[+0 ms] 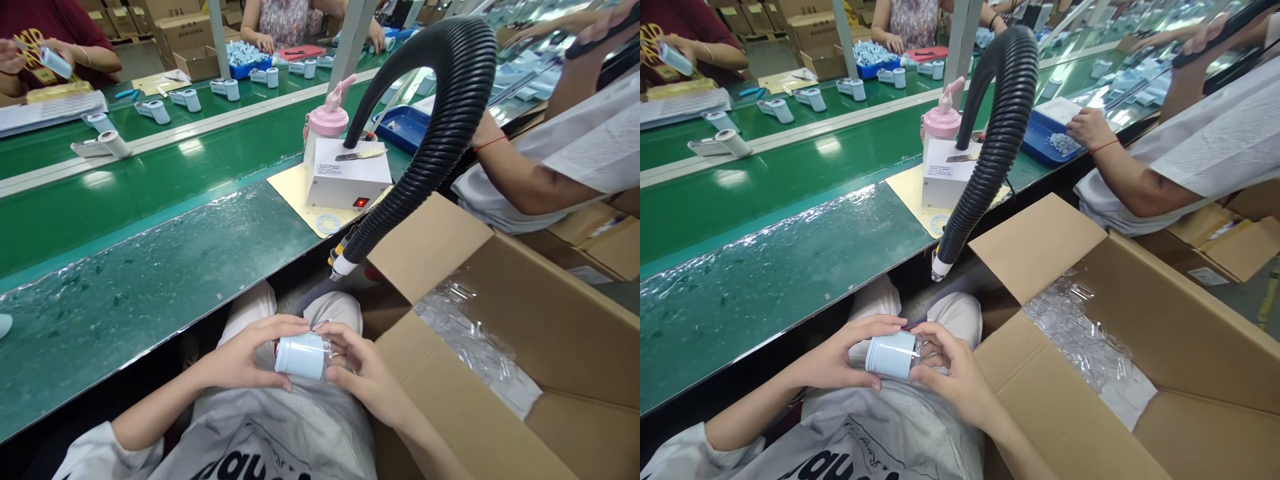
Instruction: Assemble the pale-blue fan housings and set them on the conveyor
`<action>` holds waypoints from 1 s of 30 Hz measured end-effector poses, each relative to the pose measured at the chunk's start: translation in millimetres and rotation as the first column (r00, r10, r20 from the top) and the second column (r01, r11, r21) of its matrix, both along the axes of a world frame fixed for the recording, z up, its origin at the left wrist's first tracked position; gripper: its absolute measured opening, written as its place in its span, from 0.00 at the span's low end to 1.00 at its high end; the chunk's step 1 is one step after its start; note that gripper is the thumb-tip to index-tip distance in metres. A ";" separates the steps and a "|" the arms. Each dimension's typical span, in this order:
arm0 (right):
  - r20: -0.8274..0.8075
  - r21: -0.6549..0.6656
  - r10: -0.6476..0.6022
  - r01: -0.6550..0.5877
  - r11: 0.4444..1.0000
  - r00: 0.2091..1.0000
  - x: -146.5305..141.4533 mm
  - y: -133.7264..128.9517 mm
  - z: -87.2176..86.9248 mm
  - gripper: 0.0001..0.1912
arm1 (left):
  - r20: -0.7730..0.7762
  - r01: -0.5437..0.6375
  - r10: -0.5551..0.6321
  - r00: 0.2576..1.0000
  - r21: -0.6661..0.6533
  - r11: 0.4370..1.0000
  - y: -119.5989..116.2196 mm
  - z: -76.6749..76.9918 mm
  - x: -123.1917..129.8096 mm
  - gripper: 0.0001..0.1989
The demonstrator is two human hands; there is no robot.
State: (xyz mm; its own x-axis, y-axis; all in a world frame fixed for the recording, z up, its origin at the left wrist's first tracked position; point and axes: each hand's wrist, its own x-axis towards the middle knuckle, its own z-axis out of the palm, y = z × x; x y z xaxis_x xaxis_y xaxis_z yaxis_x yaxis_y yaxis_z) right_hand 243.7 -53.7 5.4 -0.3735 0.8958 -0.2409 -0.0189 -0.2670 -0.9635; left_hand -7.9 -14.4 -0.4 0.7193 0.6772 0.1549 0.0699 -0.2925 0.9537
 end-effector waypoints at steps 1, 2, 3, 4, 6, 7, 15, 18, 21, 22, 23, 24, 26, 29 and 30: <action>-0.008 -0.022 0.002 -0.002 1.000 1.000 -0.6 0.3 0.1 0.29 | -0.002 -0.001 0.001 1.000 -0.003 1.000 0.0 0.1 0.2 0.39; -0.015 -0.043 0.005 -0.006 0.999 1.000 -1.3 0.7 0.3 0.30 | -0.009 0.000 0.000 1.000 -0.010 1.000 -0.1 0.2 0.3 0.39; -0.022 -0.062 0.006 -0.008 0.998 1.000 -2.2 1.2 0.7 0.31 | -0.018 0.000 0.000 1.000 -0.016 1.000 -0.2 0.2 0.4 0.38; -0.033 -0.078 0.006 -0.008 0.997 0.999 -3.1 1.7 1.2 0.31 | -0.025 0.000 -0.001 1.000 -0.019 1.000 -0.3 0.2 0.5 0.38; -0.065 -0.100 0.002 -0.008 0.995 0.998 -5.1 2.7 1.9 0.31 | -0.025 0.005 -0.005 1.000 -0.015 1.000 -0.6 -0.1 0.3 0.39; -0.086 -0.110 0.001 -0.010 0.994 0.996 -6.2 3.2 2.0 0.30 | -0.018 0.008 -0.008 1.000 -0.009 1.000 -0.7 -0.3 0.1 0.39; -0.135 -0.254 0.000 -0.035 0.967 0.991 -13.5 3.1 -10.0 0.33 | -0.019 0.018 -0.019 1.000 -0.027 0.999 -1.6 -0.5 -1.4 0.37; -0.176 -0.325 -0.003 -0.055 0.944 0.984 -16.7 1.8 -14.1 0.35 | 0.006 0.015 -0.015 1.000 -0.016 1.000 -1.7 -0.1 -1.4 0.37; -0.212 -0.397 -0.013 -0.074 0.915 0.977 -19.7 0.9 -14.2 0.36 | 0.034 0.013 -0.013 0.999 -0.002 1.000 -1.6 -0.2 -1.8 0.37; -0.219 -0.418 -0.018 -0.077 0.905 0.976 -20.4 0.9 -13.7 0.36 | 0.033 0.014 -0.014 0.999 -0.003 1.000 -1.6 -0.5 -2.0 0.37; -0.221 -0.437 -0.024 -0.078 0.896 0.975 -21.0 0.9 -13.1 0.36 | 0.026 0.013 -0.013 1.000 -0.006 1.000 -1.6 -0.8 -2.2 0.37; -0.221 -0.457 -0.027 -0.079 0.886 0.975 -21.5 1.0 -12.7 0.37 | 0.017 0.012 -0.012 1.000 -0.010 1.000 -1.7 -1.2 -2.3 0.36; -0.225 -0.497 -0.023 -0.094 0.863 0.974 -21.9 1.4 -12.4 0.37 | 0.009 0.011 -0.011 1.000 -0.012 1.000 -2.1 -2.1 -2.1 0.36; -0.247 -0.559 0.008 -0.150 0.815 0.969 -22.5 1.8 -14.3 0.39 | 0.021 0.011 -0.011 1.000 0.004 1.000 -3.2 -2.4 -0.8 0.36; -0.255 -0.570 0.026 -0.172 0.804 0.967 -22.6 1.8 -15.3 0.39 | 0.022 0.006 -0.006 1.000 0.009 1.000 -3.8 -2.0 -0.2 0.35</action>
State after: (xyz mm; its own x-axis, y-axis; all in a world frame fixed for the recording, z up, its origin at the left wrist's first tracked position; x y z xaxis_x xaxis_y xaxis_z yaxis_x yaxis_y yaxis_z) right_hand 221.0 -51.9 -9.9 -0.5609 0.5668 -0.6034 -0.1554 -0.7880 -0.5957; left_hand -8.2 -18.2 -2.4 0.7197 0.6715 0.1767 0.0472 -0.3012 0.9524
